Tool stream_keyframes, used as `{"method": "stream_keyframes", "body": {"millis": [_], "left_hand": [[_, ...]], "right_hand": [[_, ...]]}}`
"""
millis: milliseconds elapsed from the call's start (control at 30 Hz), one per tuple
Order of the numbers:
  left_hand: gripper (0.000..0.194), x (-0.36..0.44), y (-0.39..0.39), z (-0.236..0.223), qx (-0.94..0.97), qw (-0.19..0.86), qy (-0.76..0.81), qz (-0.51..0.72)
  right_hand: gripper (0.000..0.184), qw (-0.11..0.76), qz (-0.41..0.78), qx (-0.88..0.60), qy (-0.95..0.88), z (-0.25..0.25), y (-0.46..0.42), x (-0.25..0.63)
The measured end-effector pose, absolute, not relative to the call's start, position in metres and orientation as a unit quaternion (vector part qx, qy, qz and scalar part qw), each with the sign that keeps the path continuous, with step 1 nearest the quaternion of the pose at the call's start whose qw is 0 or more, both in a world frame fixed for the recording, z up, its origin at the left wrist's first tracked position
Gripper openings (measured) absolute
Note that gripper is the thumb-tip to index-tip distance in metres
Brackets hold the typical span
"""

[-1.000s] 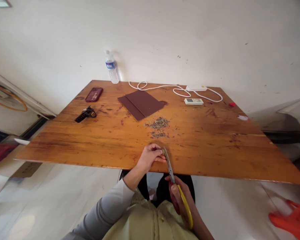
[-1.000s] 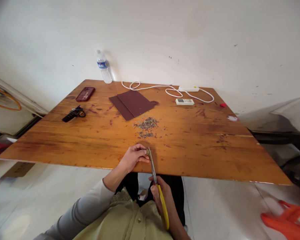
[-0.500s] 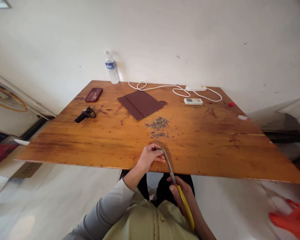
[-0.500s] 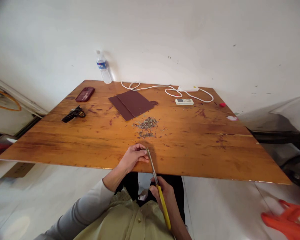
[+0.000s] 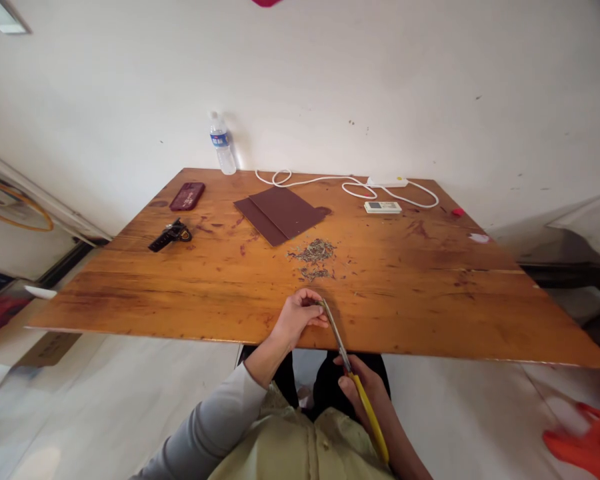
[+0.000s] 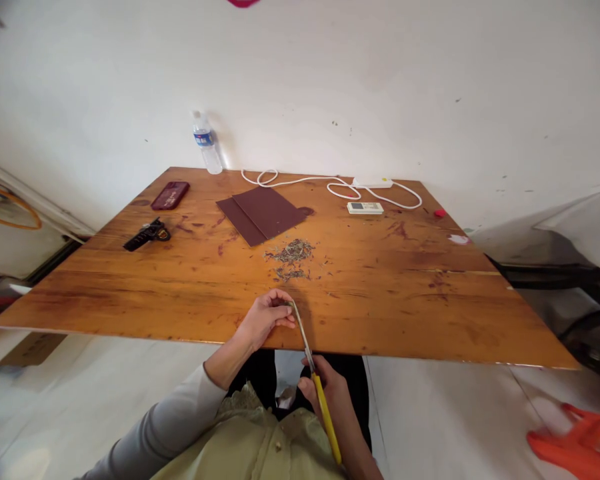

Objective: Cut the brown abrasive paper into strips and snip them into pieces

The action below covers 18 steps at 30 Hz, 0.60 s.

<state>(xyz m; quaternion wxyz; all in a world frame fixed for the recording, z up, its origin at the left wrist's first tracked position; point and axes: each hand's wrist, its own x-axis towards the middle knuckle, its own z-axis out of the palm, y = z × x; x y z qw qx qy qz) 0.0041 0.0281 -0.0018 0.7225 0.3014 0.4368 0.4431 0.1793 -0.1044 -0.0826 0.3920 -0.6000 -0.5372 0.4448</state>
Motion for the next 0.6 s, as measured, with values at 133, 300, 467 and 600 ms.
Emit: {"method": "stream_keyframes", "body": {"millis": [133,300,467,600], "left_hand": [[0.034,0.003,0.028,-0.001,0.311,0.723,0.434,0.439],[0.035,0.002,0.029,-0.004,0.311,0.718,0.439,0.441],[0.039,0.002,0.029,-0.005,0.328,0.719,0.44,0.427],[0.041,0.0,0.03,-0.003,0.349,0.727,0.434,0.402]], "right_hand": [[0.069,0.383,0.457,-0.612,-0.519,-0.078,-0.103,0.184],[0.073,0.371,0.452,-0.622,-0.521,-0.079,-0.108,0.187],[0.076,0.352,0.412,-0.624,-0.564,-0.084,-0.109,0.199],[0.064,0.294,0.372,-0.613,-0.632,-0.079,-0.103,0.217]]}}
